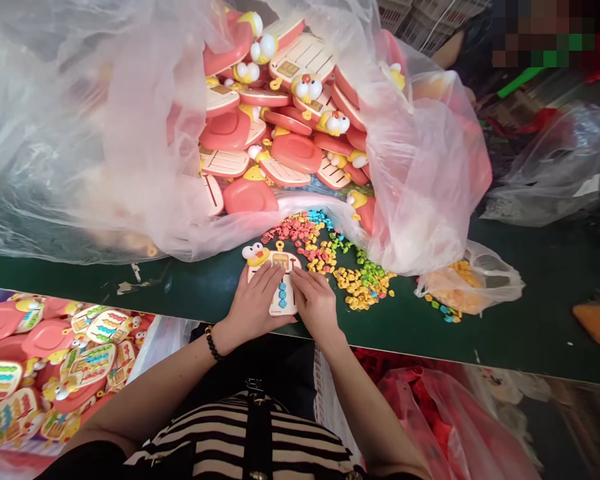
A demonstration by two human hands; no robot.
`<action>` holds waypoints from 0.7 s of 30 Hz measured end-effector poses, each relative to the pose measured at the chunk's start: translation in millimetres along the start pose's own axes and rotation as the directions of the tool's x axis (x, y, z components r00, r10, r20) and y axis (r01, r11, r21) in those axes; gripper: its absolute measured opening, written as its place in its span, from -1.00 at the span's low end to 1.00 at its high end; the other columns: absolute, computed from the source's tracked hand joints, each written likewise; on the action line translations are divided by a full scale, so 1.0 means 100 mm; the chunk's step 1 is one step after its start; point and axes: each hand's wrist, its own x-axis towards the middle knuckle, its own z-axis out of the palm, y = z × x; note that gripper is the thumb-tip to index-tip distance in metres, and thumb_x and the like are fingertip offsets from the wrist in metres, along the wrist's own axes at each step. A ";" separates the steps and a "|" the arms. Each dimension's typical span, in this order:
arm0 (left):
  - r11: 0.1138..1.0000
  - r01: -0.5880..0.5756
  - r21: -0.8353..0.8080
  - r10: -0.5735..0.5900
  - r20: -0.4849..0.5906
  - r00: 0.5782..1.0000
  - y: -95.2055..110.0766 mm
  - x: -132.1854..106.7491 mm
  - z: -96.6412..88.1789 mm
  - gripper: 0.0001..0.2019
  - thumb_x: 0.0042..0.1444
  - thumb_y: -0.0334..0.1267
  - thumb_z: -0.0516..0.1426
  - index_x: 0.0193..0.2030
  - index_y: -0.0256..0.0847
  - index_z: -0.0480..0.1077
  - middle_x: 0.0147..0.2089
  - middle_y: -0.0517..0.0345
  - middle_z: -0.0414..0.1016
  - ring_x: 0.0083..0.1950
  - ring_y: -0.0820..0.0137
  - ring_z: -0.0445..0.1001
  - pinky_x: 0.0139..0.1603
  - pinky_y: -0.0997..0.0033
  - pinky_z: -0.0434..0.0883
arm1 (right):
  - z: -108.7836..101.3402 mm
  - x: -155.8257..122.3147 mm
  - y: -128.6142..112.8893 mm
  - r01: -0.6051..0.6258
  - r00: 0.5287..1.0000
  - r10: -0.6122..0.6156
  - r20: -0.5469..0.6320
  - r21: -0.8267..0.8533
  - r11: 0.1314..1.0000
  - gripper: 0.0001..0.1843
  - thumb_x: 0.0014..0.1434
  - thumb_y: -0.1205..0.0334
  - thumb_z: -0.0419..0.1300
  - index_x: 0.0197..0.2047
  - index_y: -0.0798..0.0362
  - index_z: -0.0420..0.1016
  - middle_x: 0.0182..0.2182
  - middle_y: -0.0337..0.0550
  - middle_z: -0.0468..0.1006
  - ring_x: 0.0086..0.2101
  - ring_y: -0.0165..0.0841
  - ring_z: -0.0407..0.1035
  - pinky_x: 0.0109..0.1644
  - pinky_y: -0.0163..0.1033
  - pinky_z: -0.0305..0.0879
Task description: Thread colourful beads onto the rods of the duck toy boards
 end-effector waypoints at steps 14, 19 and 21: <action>0.999 -0.047 0.013 0.046 0.085 0.995 0.00 -0.02 -0.05 -0.22 -0.04 0.20 0.24 0.24 -0.23 0.27 0.26 -0.17 0.33 0.34 -0.01 0.20 0.34 -0.14 0.03 | -0.25 -0.35 0.03 -0.261 0.927 0.296 -0.232 0.168 0.951 -0.72 0.24 0.39 0.01 -0.23 -0.01 0.55 -0.23 -0.09 0.63 -0.17 -0.24 0.45 -0.04 -0.01 0.43; 0.999 -0.028 0.035 0.022 0.142 0.990 0.10 0.03 -0.11 -0.29 0.00 0.11 0.24 0.22 -0.25 0.28 0.27 -0.21 0.32 0.33 -0.10 0.19 0.33 -0.36 -0.10 | -0.51 -0.71 0.36 -0.547 0.808 0.508 -0.297 -0.060 0.835 -0.77 0.21 0.14 0.14 -0.14 0.04 0.53 -0.19 0.03 0.51 -0.33 -0.24 0.45 -0.29 -0.09 0.47; 0.998 -0.027 0.052 0.020 0.134 0.991 0.14 0.05 -0.09 -0.30 0.00 0.09 0.24 0.22 -0.27 0.28 0.27 -0.24 0.31 0.33 -0.13 0.18 0.32 -0.41 -0.13 | -0.55 -0.67 0.48 -0.525 0.837 0.500 -0.224 -0.064 0.849 -0.74 0.21 0.10 0.13 -0.13 0.04 0.53 -0.18 0.03 0.49 -0.39 -0.27 0.43 -0.32 -0.11 0.47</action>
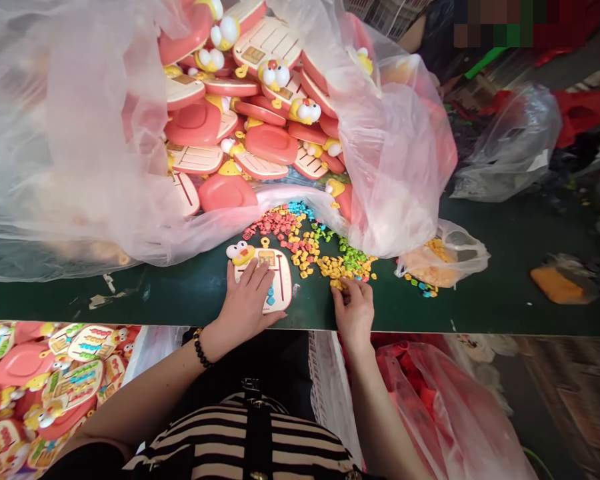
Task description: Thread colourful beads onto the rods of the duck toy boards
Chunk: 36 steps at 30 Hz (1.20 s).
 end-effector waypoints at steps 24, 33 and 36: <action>1.000 0.005 0.020 -0.004 -0.052 0.999 -0.02 -0.03 0.09 -0.25 0.02 0.17 0.19 0.27 -0.24 0.25 0.30 -0.16 0.29 0.36 -0.04 0.15 0.36 -0.21 -0.05 | 0.60 0.56 -0.72 0.536 0.791 -0.544 0.281 0.111 0.837 -0.73 0.28 0.34 0.06 -0.10 0.02 0.58 -0.14 -0.01 0.61 -0.10 -0.21 0.46 0.01 -0.08 0.41; 1.000 -0.001 -0.005 0.001 -0.063 0.998 -0.04 -0.03 0.10 -0.25 0.03 0.17 0.19 0.26 -0.26 0.26 0.28 -0.15 0.32 0.36 -0.03 0.16 0.36 -0.23 -0.07 | 0.48 0.45 -0.65 0.568 0.712 -0.620 0.330 0.248 0.785 -0.67 0.29 0.32 0.02 0.01 0.05 0.54 0.00 0.00 0.56 0.03 -0.22 0.43 0.12 -0.02 0.40; 1.000 -0.001 0.004 0.001 -0.068 0.998 -0.03 -0.04 0.09 -0.27 0.02 0.16 0.20 0.26 -0.23 0.26 0.27 -0.16 0.33 0.35 -0.05 0.18 0.35 -0.23 -0.03 | 0.34 0.63 -0.56 0.437 0.811 -0.504 0.295 0.268 0.859 -0.72 0.27 0.22 0.08 -0.04 -0.02 0.56 -0.13 -0.08 0.62 -0.10 -0.24 0.49 0.02 -0.05 0.44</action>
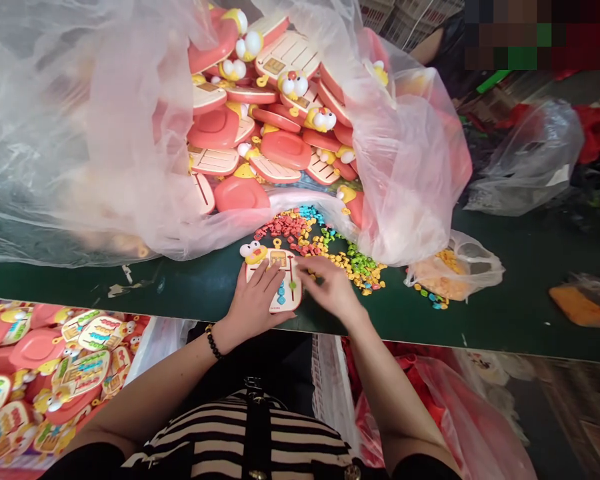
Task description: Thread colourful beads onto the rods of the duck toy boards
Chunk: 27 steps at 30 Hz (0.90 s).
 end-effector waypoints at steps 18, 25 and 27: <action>1.000 0.011 -0.009 -0.011 0.024 1.000 0.00 0.00 -0.01 -0.26 0.06 0.20 0.16 0.26 -0.28 0.24 0.30 -0.17 0.29 0.37 -0.02 0.13 0.36 -0.23 -0.07 | 0.20 0.16 -0.03 0.080 0.996 -0.084 0.000 -0.307 0.948 -0.74 0.31 0.29 0.06 -0.08 0.03 0.57 -0.17 -0.02 0.60 -0.10 -0.19 0.41 -0.01 -0.10 0.29; 1.000 -0.004 -0.009 0.004 0.017 1.000 -0.01 0.00 0.00 -0.25 0.03 0.19 0.18 0.26 -0.27 0.25 0.29 -0.17 0.30 0.37 -0.03 0.14 0.36 -0.22 -0.07 | 0.19 0.08 -0.12 0.265 0.962 -0.192 0.194 -0.494 0.828 -0.62 0.32 0.39 -0.04 0.12 0.17 0.44 -0.06 0.12 0.54 0.01 -0.11 0.33 0.04 -0.03 0.29; 1.000 -0.003 -0.006 0.003 -0.001 1.000 -0.01 0.00 0.01 -0.26 0.04 0.19 0.18 0.25 -0.26 0.25 0.29 -0.17 0.30 0.37 -0.03 0.14 0.36 -0.22 -0.07 | 0.21 0.05 -0.14 0.284 0.957 -0.203 0.205 -0.538 0.794 -0.58 0.31 0.42 -0.07 0.16 0.22 0.39 -0.02 0.17 0.52 0.04 -0.08 0.32 0.04 0.00 0.30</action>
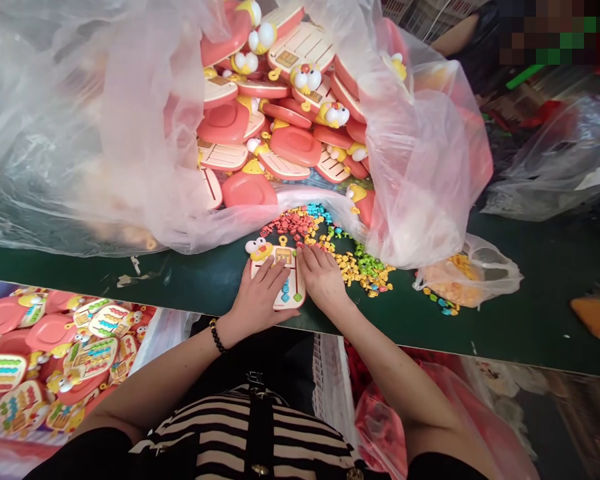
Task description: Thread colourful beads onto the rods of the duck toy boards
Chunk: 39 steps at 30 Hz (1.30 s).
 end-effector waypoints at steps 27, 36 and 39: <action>1.000 -0.011 0.016 0.011 -0.017 1.000 0.02 -0.02 -0.03 -0.27 0.07 0.19 0.15 0.25 -0.28 0.25 0.29 -0.16 0.31 0.35 -0.01 0.17 0.34 -0.19 -0.03 | 0.13 0.15 1.03 -0.513 0.858 0.496 0.129 0.224 0.829 -0.83 0.09 0.38 0.17 -0.26 0.11 0.59 -0.27 0.03 0.61 -0.21 -0.08 0.47 -0.08 0.01 0.40; 1.000 -0.005 0.016 0.005 -0.010 1.000 0.01 0.00 0.00 -0.25 0.04 0.19 0.17 0.26 -0.28 0.24 0.28 -0.18 0.31 0.36 -0.03 0.15 0.34 -0.22 -0.04 | 0.16 0.09 0.15 -0.163 0.959 0.263 -0.109 0.548 0.820 -0.77 0.26 0.27 0.11 -0.15 -0.02 0.60 -0.15 -0.06 0.63 -0.13 -0.22 0.50 -0.03 -0.08 0.43; 1.000 -0.009 0.011 0.009 -0.012 1.000 0.01 0.00 0.00 -0.26 0.06 0.19 0.16 0.25 -0.28 0.25 0.29 -0.17 0.30 0.36 -0.02 0.16 0.35 -0.20 -0.07 | 0.12 0.01 0.06 -0.115 0.977 0.194 -0.085 0.556 0.823 -0.73 0.24 0.33 0.08 -0.10 -0.01 0.59 -0.08 -0.06 0.61 -0.07 -0.20 0.49 0.01 -0.03 0.41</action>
